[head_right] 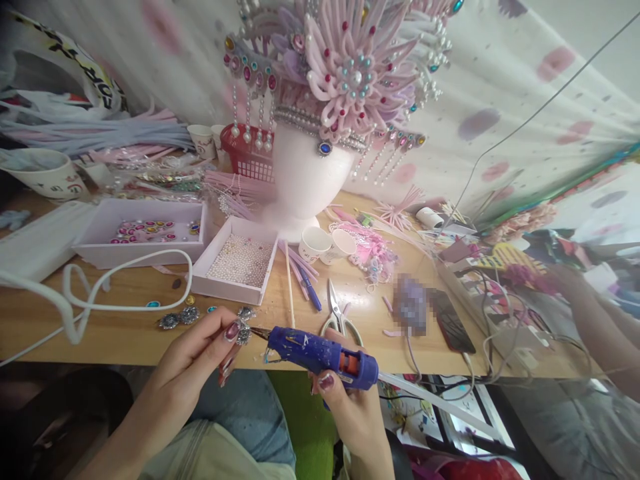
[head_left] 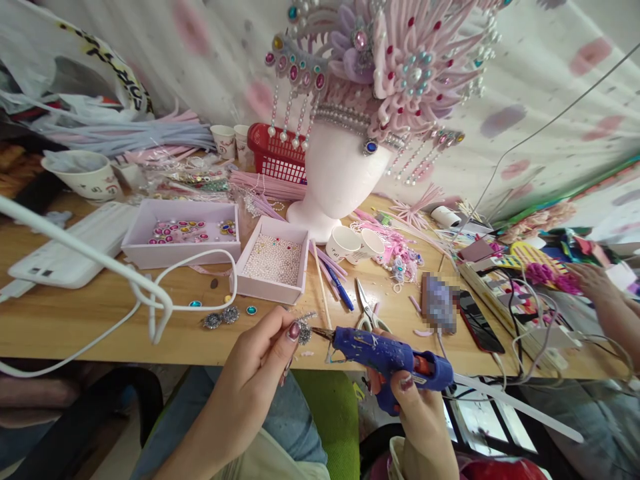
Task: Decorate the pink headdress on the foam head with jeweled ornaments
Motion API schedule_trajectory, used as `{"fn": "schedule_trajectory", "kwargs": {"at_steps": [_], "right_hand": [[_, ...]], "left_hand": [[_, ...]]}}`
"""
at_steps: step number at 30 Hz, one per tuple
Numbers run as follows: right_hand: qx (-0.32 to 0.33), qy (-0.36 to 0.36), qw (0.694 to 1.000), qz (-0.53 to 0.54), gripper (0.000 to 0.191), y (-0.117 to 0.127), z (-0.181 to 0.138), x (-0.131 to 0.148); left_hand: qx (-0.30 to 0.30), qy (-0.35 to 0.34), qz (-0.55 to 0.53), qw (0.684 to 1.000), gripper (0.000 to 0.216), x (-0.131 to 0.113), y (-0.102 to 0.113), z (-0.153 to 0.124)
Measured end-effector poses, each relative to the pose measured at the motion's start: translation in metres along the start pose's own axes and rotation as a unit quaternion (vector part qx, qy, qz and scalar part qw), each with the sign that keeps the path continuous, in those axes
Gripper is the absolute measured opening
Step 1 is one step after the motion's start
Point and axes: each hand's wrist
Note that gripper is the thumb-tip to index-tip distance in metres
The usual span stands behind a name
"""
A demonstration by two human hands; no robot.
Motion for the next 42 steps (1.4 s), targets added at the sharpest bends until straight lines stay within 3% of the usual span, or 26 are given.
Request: {"fn": "schedule_trajectory", "kwargs": {"at_steps": [13,15,17,20,22,25,30,34,38,40,42], "right_hand": [[0.026,0.027,0.999,0.032,0.048,-0.007,0.001,0.018],[-0.002,0.022,0.999,0.036,0.049,-0.003,0.0,0.018],[-0.083,0.017,0.996,0.005,0.05,0.006,0.005,0.017],[-0.218,0.004,0.971,-0.1,0.051,0.026,0.026,0.018],[-0.261,-0.011,0.951,-0.163,0.05,0.039,0.046,0.017],[-0.258,-0.028,0.941,-0.218,0.053,0.047,0.075,0.01],[-0.227,0.0,0.927,-0.297,0.049,0.036,0.104,-0.006],[-0.25,0.008,0.913,-0.321,0.053,0.049,0.081,-0.009],[-0.354,0.041,0.856,-0.374,0.049,0.058,0.024,0.0],[-0.314,0.088,0.882,-0.341,0.035,0.04,0.006,0.008],[-0.245,0.158,0.91,-0.294,0.024,0.005,0.006,0.015]], "left_hand": [[-0.003,0.023,-0.003,1.0,0.043,0.004,0.0,0.002],[-0.008,0.033,-0.01,0.999,0.043,0.004,0.0,0.002],[-0.02,0.041,-0.014,0.999,0.042,0.004,0.001,0.002],[-0.04,0.042,-0.012,0.998,0.04,0.009,0.004,0.003],[-0.046,0.041,-0.012,0.998,0.039,0.014,0.006,0.005],[-0.049,0.034,-0.014,0.998,0.038,0.022,0.006,0.008],[-0.065,0.03,-0.008,0.997,0.039,0.027,0.005,0.01],[-0.085,0.031,-0.002,0.996,0.039,0.028,0.006,0.011],[-0.087,0.045,0.005,0.995,0.04,0.031,0.007,0.014],[-0.085,0.045,-0.001,0.995,0.042,0.034,0.008,0.014],[-0.076,0.043,-0.017,0.996,0.045,0.035,0.008,0.014]]}}
Point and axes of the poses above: each hand's wrist, its own z-axis towards the middle knuckle, its own y-axis out of the back of the hand, x = y × z, and after that the axes turned 14 degrees about -x, right-handed
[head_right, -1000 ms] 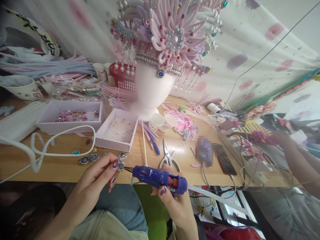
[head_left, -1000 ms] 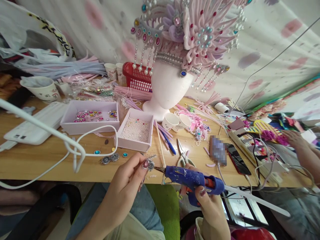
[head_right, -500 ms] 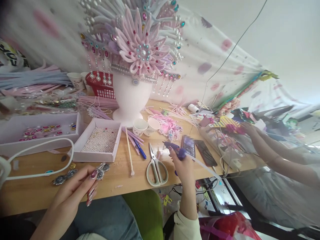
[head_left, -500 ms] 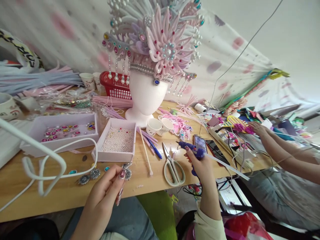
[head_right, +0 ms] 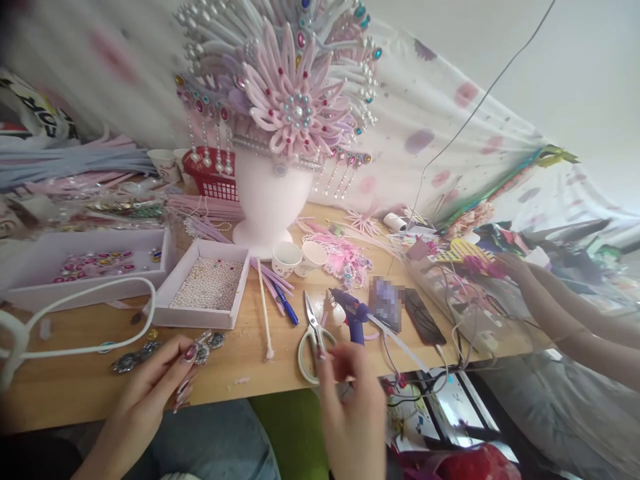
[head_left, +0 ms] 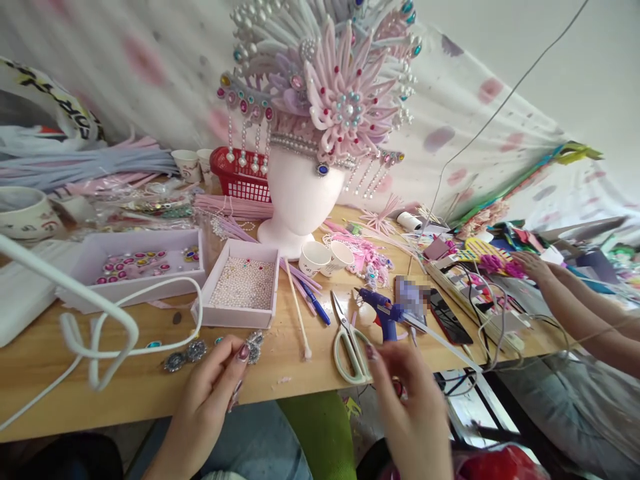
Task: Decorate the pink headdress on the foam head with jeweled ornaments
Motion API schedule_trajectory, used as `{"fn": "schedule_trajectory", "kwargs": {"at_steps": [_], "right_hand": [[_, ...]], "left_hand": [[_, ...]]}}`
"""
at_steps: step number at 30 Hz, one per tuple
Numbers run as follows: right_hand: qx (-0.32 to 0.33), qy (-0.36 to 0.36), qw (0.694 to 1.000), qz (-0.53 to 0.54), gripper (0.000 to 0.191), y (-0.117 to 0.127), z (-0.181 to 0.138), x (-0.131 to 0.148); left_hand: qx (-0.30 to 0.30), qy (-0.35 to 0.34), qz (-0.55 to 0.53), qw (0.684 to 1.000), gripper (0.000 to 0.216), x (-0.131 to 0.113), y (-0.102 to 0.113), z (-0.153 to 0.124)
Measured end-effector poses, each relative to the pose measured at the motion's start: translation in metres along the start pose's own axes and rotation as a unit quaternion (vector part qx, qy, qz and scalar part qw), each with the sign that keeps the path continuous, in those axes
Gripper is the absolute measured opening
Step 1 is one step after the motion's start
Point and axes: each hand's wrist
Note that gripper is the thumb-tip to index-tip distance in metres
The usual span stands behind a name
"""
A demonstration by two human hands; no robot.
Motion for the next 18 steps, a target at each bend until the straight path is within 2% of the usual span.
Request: {"fn": "schedule_trajectory", "kwargs": {"at_steps": [2,5,7,8,10,12,13,15,17,18], "right_hand": [[0.102,0.079,0.991,0.017,0.021,-0.037,0.0,0.026],[0.187,0.202,0.958,-0.076,0.038,-0.091,0.011,0.054],[0.228,0.225,0.939,-0.124,0.042,-0.111,0.018,0.061],[0.245,0.218,0.935,-0.132,0.041,-0.113,0.021,0.062],[0.264,0.179,0.944,-0.091,0.036,-0.102,0.024,0.059],[0.268,0.109,0.957,0.036,0.03,-0.075,0.024,0.052],[0.269,0.056,0.954,0.118,0.028,-0.057,0.023,0.047],[0.259,-0.032,0.926,0.272,0.03,-0.02,0.019,0.039],[0.184,-0.051,0.922,0.338,0.027,0.009,0.016,0.034],[0.124,-0.055,0.926,0.352,0.027,0.017,0.015,0.033]], "left_hand": [[0.012,0.001,-0.019,1.0,0.046,-0.002,0.001,-0.003],[0.019,-0.009,-0.026,0.999,0.048,-0.007,0.004,-0.008],[0.023,-0.014,-0.024,0.999,0.048,-0.01,0.005,-0.01],[0.026,-0.011,-0.029,0.999,0.048,-0.011,0.005,-0.01],[0.035,0.002,-0.049,0.998,0.047,-0.01,0.006,-0.007],[0.058,0.012,-0.074,0.995,0.047,-0.007,0.005,-0.003],[0.07,0.018,-0.085,0.994,0.047,-0.005,0.005,-0.001],[0.083,0.036,-0.104,0.99,0.046,-0.002,0.003,0.002],[0.085,0.059,-0.115,0.988,0.044,-0.001,0.0,0.003],[0.089,0.064,-0.115,0.987,0.044,-0.001,-0.002,0.003]]}}
Point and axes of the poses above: each hand's wrist, its own z-axis towards the middle knuckle, its own y-axis out of the back of the hand, x = y × z, and after that the axes turned 14 degrees about -x, right-handed
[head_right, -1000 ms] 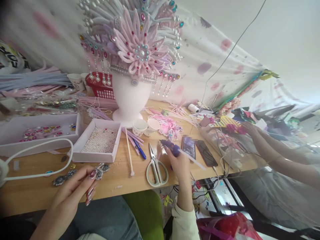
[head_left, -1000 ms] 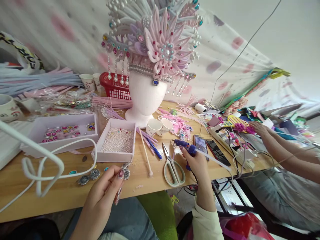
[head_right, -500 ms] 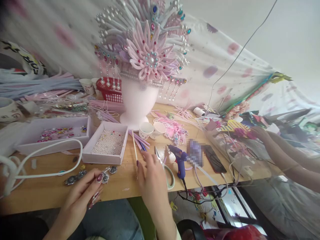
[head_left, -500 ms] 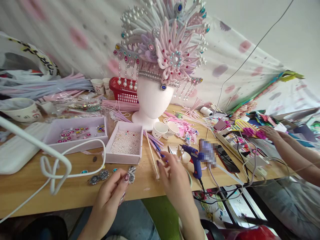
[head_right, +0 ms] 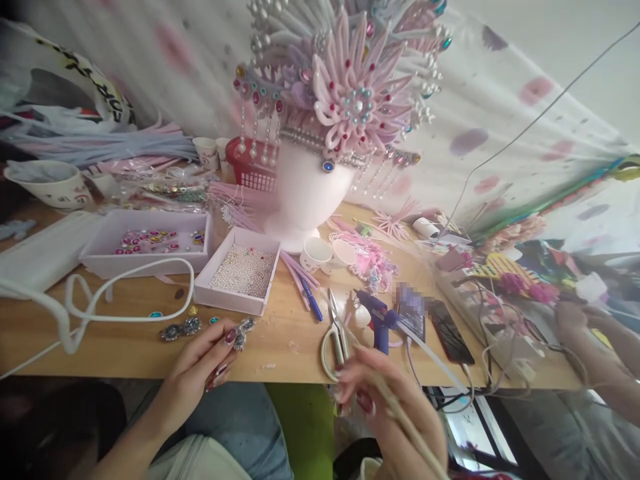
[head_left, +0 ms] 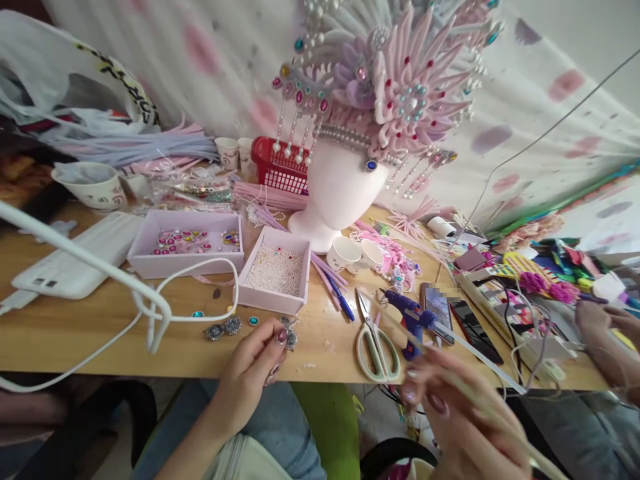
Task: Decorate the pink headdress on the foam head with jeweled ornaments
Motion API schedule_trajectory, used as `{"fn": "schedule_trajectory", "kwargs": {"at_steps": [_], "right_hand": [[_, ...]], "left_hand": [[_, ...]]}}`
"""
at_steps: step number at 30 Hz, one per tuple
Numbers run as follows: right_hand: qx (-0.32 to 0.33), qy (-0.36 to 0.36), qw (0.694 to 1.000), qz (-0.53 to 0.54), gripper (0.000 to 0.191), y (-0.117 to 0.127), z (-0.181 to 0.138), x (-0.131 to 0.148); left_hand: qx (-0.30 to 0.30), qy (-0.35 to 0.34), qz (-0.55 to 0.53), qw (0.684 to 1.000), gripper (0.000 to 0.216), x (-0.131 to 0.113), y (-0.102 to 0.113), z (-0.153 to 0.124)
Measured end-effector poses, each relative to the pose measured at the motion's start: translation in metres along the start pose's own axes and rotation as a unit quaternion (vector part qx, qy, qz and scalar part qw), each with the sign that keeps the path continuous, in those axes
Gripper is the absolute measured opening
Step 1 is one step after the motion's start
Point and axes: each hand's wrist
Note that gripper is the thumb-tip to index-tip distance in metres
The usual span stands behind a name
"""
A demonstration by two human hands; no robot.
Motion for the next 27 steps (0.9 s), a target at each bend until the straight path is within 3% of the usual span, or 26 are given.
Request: {"fn": "schedule_trajectory", "kwargs": {"at_steps": [2,4,6,9,13,17,22,27], "right_hand": [[-0.106,0.06,0.992,0.038,0.023,0.003,0.0,0.003],[-0.166,0.079,0.979,0.089,0.036,-0.005,0.009,0.0],[-0.127,0.024,0.983,0.127,0.041,-0.018,0.021,-0.009],[0.007,-0.068,0.984,0.167,0.033,-0.043,0.035,-0.026],[0.013,-0.12,0.954,0.276,0.039,-0.07,0.035,-0.048],[0.091,-0.206,0.936,0.269,0.044,-0.084,0.027,-0.059],[-0.011,-0.236,0.938,0.252,0.062,-0.1,0.027,-0.062],[-0.016,-0.281,0.929,0.241,0.063,-0.116,0.03,-0.061]], "left_hand": [[0.015,-0.003,0.012,1.0,0.043,-0.001,-0.003,0.0],[0.018,-0.022,0.038,0.999,0.041,-0.002,-0.006,-0.001],[0.015,-0.051,0.079,0.995,0.04,-0.002,-0.006,-0.001],[0.023,-0.111,0.167,0.979,0.038,0.001,-0.002,0.0],[0.034,-0.161,0.252,0.953,0.035,0.006,0.002,0.002],[0.054,-0.171,0.267,0.947,0.033,0.006,0.002,0.004],[0.063,-0.175,0.25,0.95,0.032,0.003,0.001,0.005],[0.074,-0.172,0.249,0.95,0.027,0.0,0.001,0.004]]}}
Point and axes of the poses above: each hand's wrist, its own z-axis towards the middle knuckle, its own y-axis out of the back of the hand, x = y × z, and after that the axes turned 14 degrees about -x, right-handed
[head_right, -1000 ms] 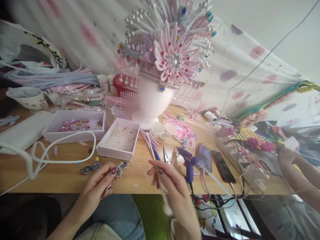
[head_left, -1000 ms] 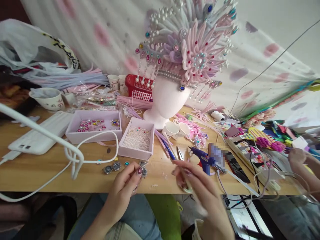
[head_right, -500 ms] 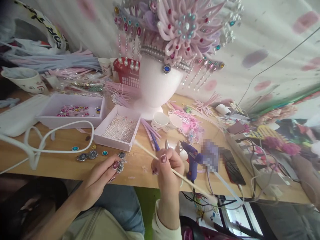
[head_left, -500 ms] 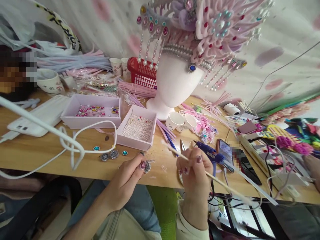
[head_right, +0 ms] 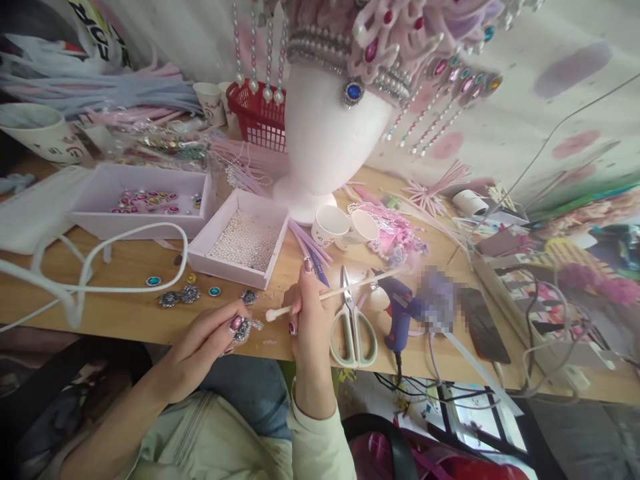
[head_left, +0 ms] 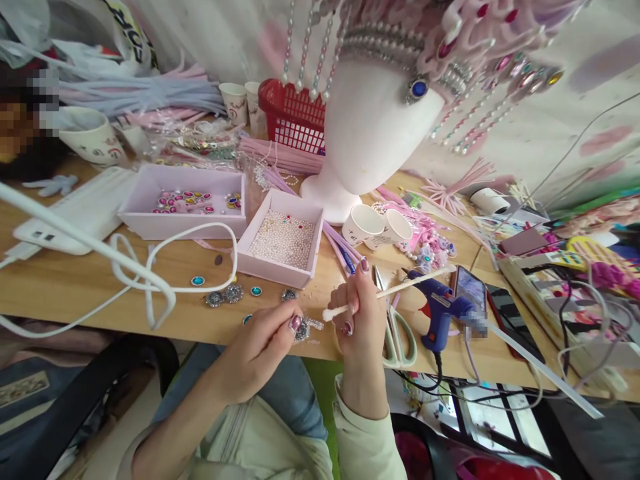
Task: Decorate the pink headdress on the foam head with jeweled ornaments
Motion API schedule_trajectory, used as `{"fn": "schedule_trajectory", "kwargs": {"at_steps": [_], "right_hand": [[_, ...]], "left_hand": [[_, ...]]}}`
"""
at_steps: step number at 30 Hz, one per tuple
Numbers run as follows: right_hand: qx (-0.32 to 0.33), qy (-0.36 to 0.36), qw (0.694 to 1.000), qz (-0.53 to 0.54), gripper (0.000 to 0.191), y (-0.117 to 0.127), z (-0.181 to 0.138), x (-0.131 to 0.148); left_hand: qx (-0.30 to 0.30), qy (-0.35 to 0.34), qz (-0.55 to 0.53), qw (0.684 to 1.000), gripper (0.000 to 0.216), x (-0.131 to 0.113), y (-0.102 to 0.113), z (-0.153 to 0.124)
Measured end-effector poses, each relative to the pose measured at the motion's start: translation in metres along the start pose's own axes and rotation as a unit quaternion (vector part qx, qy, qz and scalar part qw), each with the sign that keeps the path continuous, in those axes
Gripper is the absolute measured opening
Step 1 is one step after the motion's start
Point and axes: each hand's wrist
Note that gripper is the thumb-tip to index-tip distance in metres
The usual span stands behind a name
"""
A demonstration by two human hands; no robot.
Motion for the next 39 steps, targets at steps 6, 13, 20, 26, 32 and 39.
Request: {"fn": "schedule_trajectory", "kwargs": {"at_steps": [6,13,20,26,32,39], "right_hand": [[0.074,-0.002,0.997,-0.03,0.064,-0.002,0.001,-0.007],[0.089,-0.02,0.995,-0.038,0.062,0.003,-0.002,-0.01],[0.062,0.045,0.996,-0.04,0.063,0.004,-0.006,-0.006],[0.096,0.176,0.972,-0.126,0.065,0.01,-0.01,0.004],[0.072,0.213,0.967,-0.123,0.064,0.014,-0.01,0.006],[0.102,0.185,0.97,-0.12,0.066,0.016,-0.009,0.006]], "left_hand": [[0.023,-0.011,0.005,1.0,0.03,-0.004,0.001,0.004],[0.031,0.013,-0.012,0.999,0.031,-0.003,0.003,0.005],[0.029,0.003,-0.007,1.0,0.03,-0.005,0.002,0.008],[0.039,0.034,-0.024,0.998,0.029,-0.005,0.003,0.007],[0.046,0.05,-0.031,0.997,0.03,-0.008,0.004,0.009],[0.043,0.055,-0.032,0.997,0.029,-0.008,0.004,0.009]]}}
Point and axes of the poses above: each hand's wrist, its own z-axis towards the middle knuckle, its own y-axis out of the back of the hand, x = y × z, and after that the axes turned 14 degrees about -x, right-handed
